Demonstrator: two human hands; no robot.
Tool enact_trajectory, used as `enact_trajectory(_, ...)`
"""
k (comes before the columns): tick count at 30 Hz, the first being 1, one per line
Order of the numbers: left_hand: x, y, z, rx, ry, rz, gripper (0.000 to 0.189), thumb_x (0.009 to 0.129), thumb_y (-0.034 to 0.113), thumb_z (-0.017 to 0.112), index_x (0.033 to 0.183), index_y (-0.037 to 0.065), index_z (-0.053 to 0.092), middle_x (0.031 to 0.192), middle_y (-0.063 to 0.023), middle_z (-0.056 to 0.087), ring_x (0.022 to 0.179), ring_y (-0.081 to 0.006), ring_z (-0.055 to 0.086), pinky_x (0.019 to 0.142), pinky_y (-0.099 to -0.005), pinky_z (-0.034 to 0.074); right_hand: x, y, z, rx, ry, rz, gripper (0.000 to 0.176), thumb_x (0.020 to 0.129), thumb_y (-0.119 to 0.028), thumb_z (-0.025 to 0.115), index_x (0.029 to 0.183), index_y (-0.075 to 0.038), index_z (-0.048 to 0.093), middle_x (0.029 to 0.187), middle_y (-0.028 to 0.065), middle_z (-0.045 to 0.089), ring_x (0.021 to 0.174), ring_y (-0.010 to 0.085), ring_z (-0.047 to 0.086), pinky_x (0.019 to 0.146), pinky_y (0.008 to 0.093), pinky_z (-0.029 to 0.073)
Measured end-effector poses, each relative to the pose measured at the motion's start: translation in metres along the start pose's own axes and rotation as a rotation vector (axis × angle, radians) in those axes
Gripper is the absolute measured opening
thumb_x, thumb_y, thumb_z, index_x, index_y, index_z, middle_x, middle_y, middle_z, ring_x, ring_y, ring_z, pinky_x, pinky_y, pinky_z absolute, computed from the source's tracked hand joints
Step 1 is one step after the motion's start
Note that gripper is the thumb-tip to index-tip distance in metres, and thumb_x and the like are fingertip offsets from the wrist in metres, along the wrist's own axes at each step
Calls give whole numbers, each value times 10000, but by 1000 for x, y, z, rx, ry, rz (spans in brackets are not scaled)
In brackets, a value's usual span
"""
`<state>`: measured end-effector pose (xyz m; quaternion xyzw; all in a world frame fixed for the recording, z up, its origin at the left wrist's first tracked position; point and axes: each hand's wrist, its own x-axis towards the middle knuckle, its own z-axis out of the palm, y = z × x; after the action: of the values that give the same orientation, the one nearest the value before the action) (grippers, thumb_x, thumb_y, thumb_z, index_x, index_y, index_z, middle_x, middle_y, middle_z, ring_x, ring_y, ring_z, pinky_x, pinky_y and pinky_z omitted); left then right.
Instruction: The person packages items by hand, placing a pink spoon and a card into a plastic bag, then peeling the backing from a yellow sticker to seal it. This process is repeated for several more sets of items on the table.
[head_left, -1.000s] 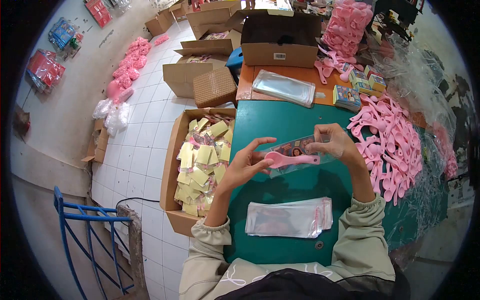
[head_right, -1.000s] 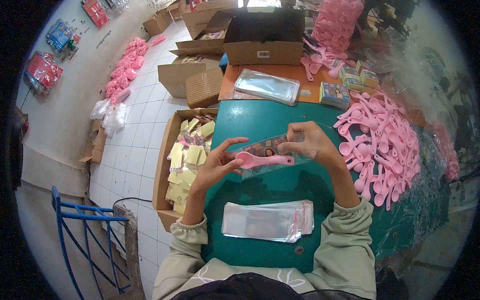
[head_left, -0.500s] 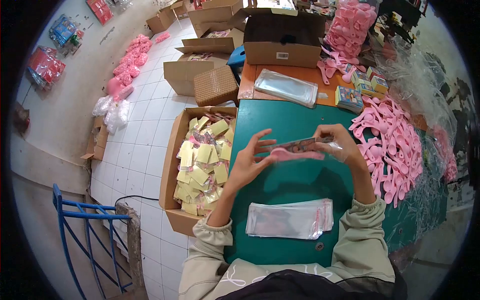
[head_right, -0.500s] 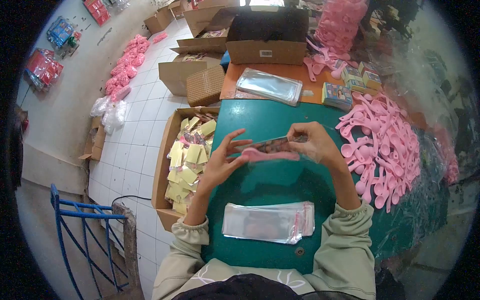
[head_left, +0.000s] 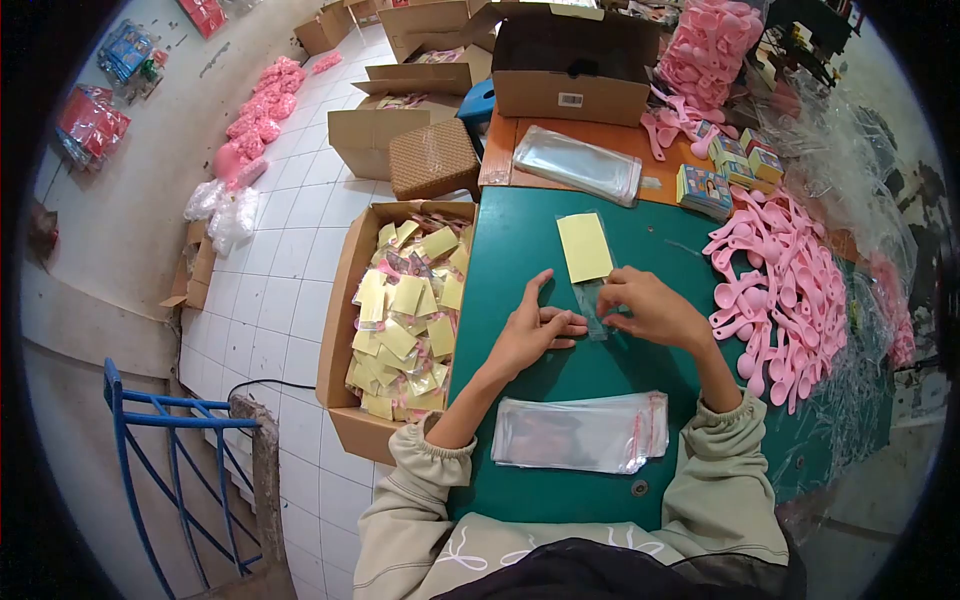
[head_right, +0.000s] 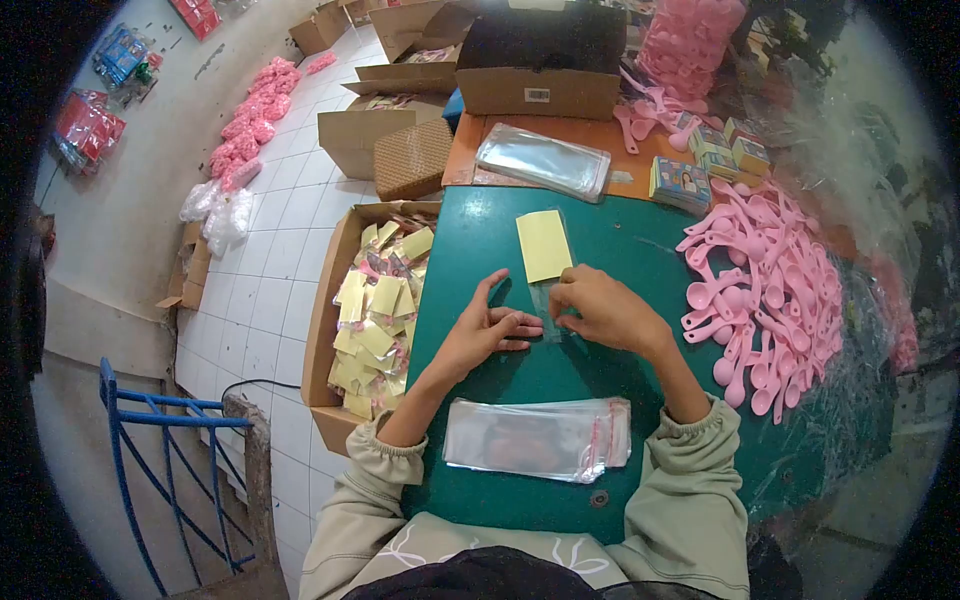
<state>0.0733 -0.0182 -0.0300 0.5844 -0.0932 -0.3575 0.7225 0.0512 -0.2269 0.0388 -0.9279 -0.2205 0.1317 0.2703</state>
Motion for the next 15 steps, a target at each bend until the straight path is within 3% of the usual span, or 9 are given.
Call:
enact_trajectory(8,0,3,17,211,125,109,669,903,-8,483,1419,95,69,899,-134,584,838,-202,650,733,-317,569,1,-1,19,-19,58,-45,155,713,-57,686,811,-46,567,872,94,528,897,276,527,757,371,443)
enact_trajectory(15,1,2,13,82,116,71,659,907,0,480,1419,96,77,908,-131,571,821,-197,646,733,-317,572,4,3,23,88,52,-77,142,722,-64,679,788,-33,557,844,93,523,860,257,527,727,352,440)
